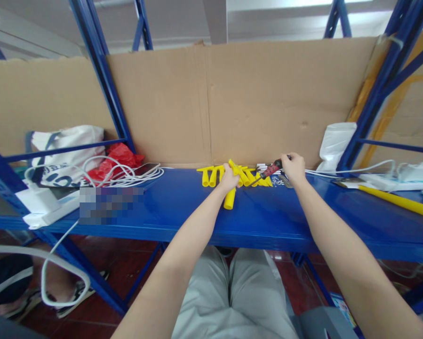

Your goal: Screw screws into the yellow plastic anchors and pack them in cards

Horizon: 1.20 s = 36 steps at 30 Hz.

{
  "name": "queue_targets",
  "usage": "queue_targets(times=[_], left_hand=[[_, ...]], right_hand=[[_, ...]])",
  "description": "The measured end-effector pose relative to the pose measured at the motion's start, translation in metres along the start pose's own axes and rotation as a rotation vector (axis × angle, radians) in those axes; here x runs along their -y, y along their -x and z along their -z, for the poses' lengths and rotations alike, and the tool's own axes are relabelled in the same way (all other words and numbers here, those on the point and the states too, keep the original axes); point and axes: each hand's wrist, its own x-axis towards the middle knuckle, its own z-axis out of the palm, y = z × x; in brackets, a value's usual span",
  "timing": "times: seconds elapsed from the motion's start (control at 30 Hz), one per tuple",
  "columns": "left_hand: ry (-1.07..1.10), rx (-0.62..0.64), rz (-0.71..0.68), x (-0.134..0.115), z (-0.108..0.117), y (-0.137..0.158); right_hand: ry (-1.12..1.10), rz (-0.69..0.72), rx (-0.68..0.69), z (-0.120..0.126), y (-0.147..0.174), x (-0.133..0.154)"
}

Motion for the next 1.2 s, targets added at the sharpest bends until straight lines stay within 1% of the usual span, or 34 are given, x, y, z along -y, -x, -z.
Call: queue_targets(times=[0.07,0.1,0.23,0.3,0.4,0.53,0.63,0.73,0.8,0.9,0.97,1.0,1.07,1.13,1.2], left_hand=[[0.006,0.005,0.001,0.001,-0.001,-0.001],[0.012,0.004,0.001,0.002,-0.001,-0.002],[0.027,0.007,-0.005,0.002,-0.001,-0.001],[0.031,0.008,-0.014,0.001,-0.001,0.0],[0.046,0.006,-0.032,0.001,-0.002,0.001],[0.049,0.021,-0.048,-0.001,-0.003,0.002],[0.062,0.046,-0.062,-0.004,-0.005,0.005],[0.069,0.086,-0.1,-0.006,-0.008,0.007],[0.05,0.121,-0.126,-0.007,-0.01,0.008],[0.019,0.174,-0.161,-0.008,-0.013,0.01],[0.013,0.212,-0.19,-0.008,-0.015,0.011],[0.013,0.232,-0.205,-0.008,-0.015,0.011],[0.012,0.265,-0.23,-0.008,-0.016,0.012],[0.01,0.281,-0.251,-0.008,-0.017,0.012],[0.004,0.28,-0.264,-0.008,-0.017,0.012]], right_hand=[[0.041,-0.039,0.099,0.001,0.003,0.002],[0.049,-0.069,0.175,0.002,0.004,0.003],[0.035,-0.235,0.548,0.002,0.014,0.005],[0.045,-0.283,0.687,0.0,0.018,0.005],[0.131,-0.306,0.817,-0.005,0.023,0.005],[0.235,-0.382,0.919,-0.012,0.029,0.007],[0.235,-0.401,0.945,-0.017,0.034,0.009],[0.262,-0.342,0.923,-0.019,0.036,0.01],[0.321,-0.241,0.889,-0.02,0.035,0.008],[0.361,0.009,0.772,-0.022,0.029,0.006],[0.264,0.168,0.655,-0.025,0.026,0.005],[0.182,0.221,0.601,-0.027,0.025,0.004],[-0.004,0.277,0.534,-0.031,0.024,0.003],[-0.145,0.304,0.526,-0.035,0.025,0.003],[-0.216,0.321,0.545,-0.038,0.027,0.002]])
